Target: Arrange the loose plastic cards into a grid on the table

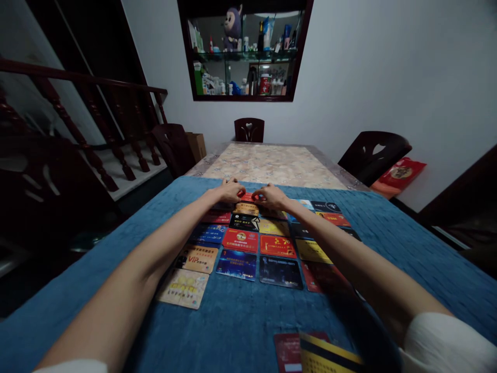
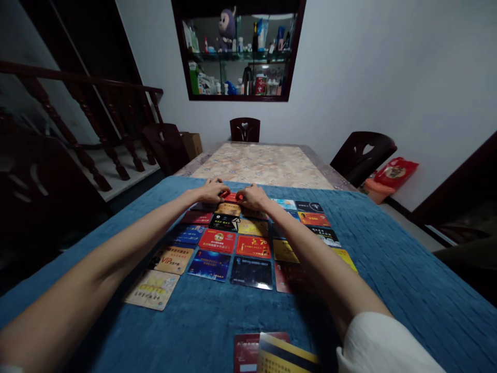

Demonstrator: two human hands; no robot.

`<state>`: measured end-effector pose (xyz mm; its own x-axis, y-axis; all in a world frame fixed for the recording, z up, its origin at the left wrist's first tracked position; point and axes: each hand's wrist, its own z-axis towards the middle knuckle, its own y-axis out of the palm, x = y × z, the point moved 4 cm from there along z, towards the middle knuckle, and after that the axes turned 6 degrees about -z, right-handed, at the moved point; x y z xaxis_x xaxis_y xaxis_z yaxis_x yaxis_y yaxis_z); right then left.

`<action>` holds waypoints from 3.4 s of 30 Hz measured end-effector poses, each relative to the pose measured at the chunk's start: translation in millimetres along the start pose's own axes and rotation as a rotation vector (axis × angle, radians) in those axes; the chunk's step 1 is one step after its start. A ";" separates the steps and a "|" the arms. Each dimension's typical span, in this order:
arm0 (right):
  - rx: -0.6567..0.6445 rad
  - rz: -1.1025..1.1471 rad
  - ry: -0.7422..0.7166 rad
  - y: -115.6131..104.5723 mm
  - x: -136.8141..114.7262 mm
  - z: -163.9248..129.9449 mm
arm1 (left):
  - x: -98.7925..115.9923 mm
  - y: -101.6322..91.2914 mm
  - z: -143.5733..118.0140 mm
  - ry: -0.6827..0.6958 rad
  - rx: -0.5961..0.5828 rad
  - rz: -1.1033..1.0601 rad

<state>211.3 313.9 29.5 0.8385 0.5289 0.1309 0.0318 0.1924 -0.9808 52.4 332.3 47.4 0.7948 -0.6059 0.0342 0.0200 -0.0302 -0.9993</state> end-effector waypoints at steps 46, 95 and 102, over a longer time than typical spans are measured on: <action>0.154 -0.011 0.035 -51.3 -44.6 -85.6 | 75.8 -26.4 -83.4 0.248 0.394 0.012; 0.062 0.437 -0.203 -66.3 -104.9 -340.1 | 239.9 40.4 -238.4 0.514 0.214 -0.478; 0.036 0.435 -0.196 -68.6 -102.6 -341.4 | 242.4 40.4 -236.4 0.491 0.240 -0.509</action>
<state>308.8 -35.8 34.0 0.6514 0.7119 -0.2625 -0.3210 -0.0549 -0.9455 102.5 -3.7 18.1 0.2905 -0.8505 0.4385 0.4895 -0.2617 -0.8318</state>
